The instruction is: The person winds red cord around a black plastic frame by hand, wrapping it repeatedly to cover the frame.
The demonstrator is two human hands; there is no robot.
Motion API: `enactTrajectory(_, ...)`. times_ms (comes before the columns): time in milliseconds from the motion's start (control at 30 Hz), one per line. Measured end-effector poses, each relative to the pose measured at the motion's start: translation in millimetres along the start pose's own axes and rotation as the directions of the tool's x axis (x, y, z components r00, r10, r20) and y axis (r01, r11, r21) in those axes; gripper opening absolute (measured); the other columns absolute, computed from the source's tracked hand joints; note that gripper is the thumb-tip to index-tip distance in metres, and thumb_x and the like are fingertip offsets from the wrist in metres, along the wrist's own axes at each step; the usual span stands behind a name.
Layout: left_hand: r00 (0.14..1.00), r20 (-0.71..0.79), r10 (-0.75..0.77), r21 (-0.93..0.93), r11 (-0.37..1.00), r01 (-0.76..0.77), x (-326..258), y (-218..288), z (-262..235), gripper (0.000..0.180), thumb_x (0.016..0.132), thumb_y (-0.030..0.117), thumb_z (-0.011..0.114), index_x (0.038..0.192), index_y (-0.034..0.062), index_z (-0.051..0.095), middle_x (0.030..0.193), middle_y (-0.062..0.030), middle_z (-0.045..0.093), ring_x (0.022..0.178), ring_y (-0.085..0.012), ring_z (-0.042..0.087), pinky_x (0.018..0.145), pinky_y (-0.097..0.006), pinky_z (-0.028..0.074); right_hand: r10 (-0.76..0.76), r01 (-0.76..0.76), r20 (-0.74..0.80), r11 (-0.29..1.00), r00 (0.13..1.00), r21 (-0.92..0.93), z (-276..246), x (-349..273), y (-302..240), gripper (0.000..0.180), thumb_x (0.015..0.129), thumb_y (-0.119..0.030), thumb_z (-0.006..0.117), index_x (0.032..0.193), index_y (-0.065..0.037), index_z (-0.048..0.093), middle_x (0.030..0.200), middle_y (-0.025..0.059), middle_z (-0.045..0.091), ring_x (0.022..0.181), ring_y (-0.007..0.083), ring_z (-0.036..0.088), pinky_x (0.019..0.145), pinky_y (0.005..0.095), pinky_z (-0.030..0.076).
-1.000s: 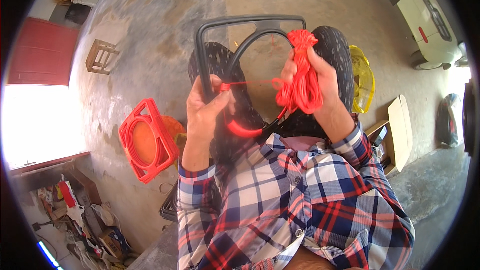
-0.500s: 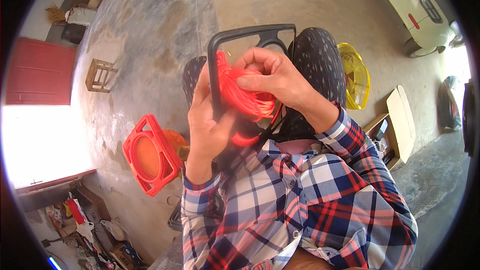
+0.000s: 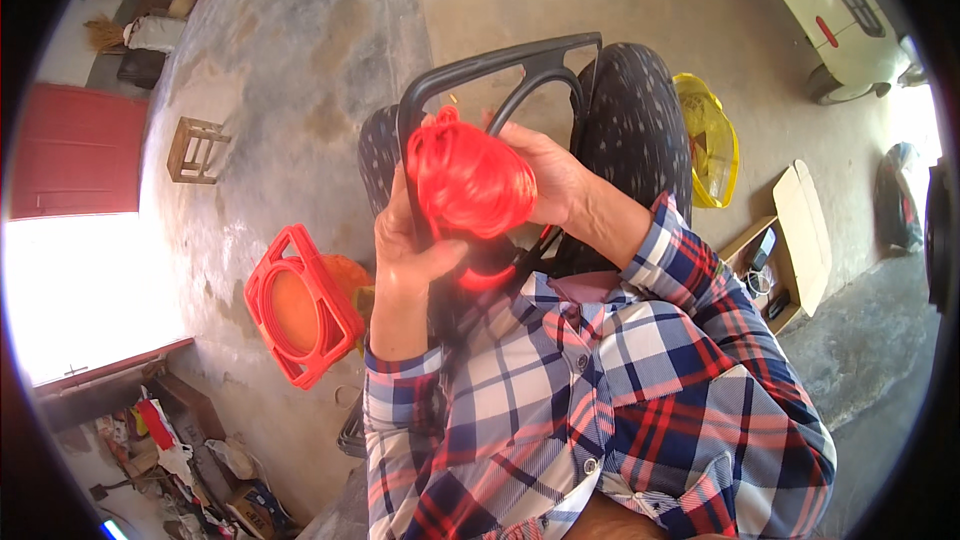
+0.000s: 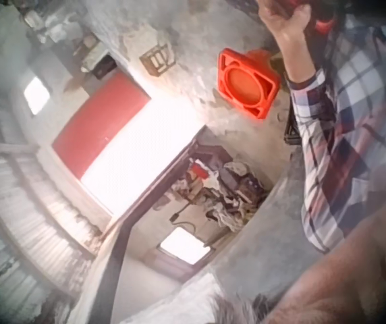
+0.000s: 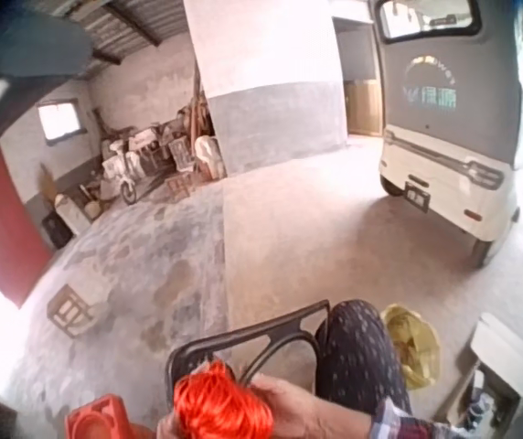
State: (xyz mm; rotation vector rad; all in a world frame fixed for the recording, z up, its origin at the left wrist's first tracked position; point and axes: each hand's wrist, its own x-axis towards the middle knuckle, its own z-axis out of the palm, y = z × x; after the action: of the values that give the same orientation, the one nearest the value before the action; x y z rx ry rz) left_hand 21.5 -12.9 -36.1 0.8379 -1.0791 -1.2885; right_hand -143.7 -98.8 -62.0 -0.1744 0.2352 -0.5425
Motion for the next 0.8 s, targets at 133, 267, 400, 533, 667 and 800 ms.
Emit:
enactTrajectory(133,0.998,0.055,-0.015,0.158,0.987,0.006,4,2,-2,0.065,0.062,0.007,0.071,0.126,0.0022,0.060,0.154,-0.0147,0.026,0.142,-0.0301,0.027,0.113,-0.043,0.023,0.028,-0.032,0.092,0.999,0.995,0.039,-5,13,-8,0.034,0.092,-0.030,0.061,0.110,-0.001,0.060,0.109,0.0123,0.065,0.097,0.0196,0.065,0.090,0.0364,0.052)
enactTrajectory(267,0.998,-0.041,-0.053,0.100,0.993,0.057,7,16,24,0.063,0.065,0.005,0.069,0.127,0.0000,0.059,0.155,-0.0141,0.024,0.142,-0.0291,0.027,0.113,-0.042,0.024,-0.031,0.033,-0.017,0.993,0.999,0.116,6,14,-15,0.027,0.090,-0.027,0.061,0.105,-0.004,0.061,0.101,0.0081,0.067,0.091,0.0177,0.065,0.086,0.0353,0.052)
enactTrajectory(400,0.998,-0.008,0.062,0.290,0.955,-0.057,4,17,11,0.031,0.069,0.006,0.069,0.099,-0.0009,0.067,0.155,-0.0138,0.025,0.141,-0.0283,0.028,0.111,-0.041,0.027,-0.240,0.248,-0.231,0.969,0.943,0.008,-6,13,-12,0.025,0.087,-0.025,0.056,0.105,-0.008,0.061,0.100,0.0055,0.065,0.087,0.0212,0.063,0.081,0.0368,0.050)
enactTrajectory(533,0.990,-0.138,0.003,0.343,0.938,0.045,-3,13,-2,0.018,0.072,0.011,0.070,0.087,0.0008,0.065,0.132,-0.0129,0.051,0.119,-0.0238,0.050,0.097,-0.037,0.040,-0.345,0.381,-0.241,0.916,0.907,0.124,-44,0,-10,0.037,0.072,-0.020,0.055,0.105,-0.004,0.060,0.108,0.0143,0.064,0.102,0.0305,0.061,0.093,0.0498,0.046)
enactTrajectory(667,0.960,-0.213,-0.183,0.099,0.973,0.208,-2,11,-5,0.034,0.080,0.017,0.070,0.107,0.0008,0.056,0.088,-0.0144,0.061,0.066,-0.0184,0.061,0.062,-0.031,0.052,-0.333,0.304,0.106,0.926,0.937,0.225,-19,-28,-17,0.041,0.073,-0.022,0.056,0.107,0.000,0.058,0.104,0.0217,0.063,0.094,0.0376,0.062,0.093,0.0492,0.046)
enactTrajectory(800,0.984,-0.164,-0.072,0.156,0.983,0.098,4,8,-7,0.035,0.083,0.010,0.067,0.113,0.0016,0.050,0.076,-0.0125,0.060,0.061,-0.0177,0.059,0.054,-0.030,0.051,-0.264,0.310,0.379,0.949,0.887,-0.065,1,-33,-15,0.046,0.082,-0.031,0.059,0.117,-0.001,0.053,0.098,0.0214,0.063,0.089,0.0350,0.063,0.086,0.0467,0.048)
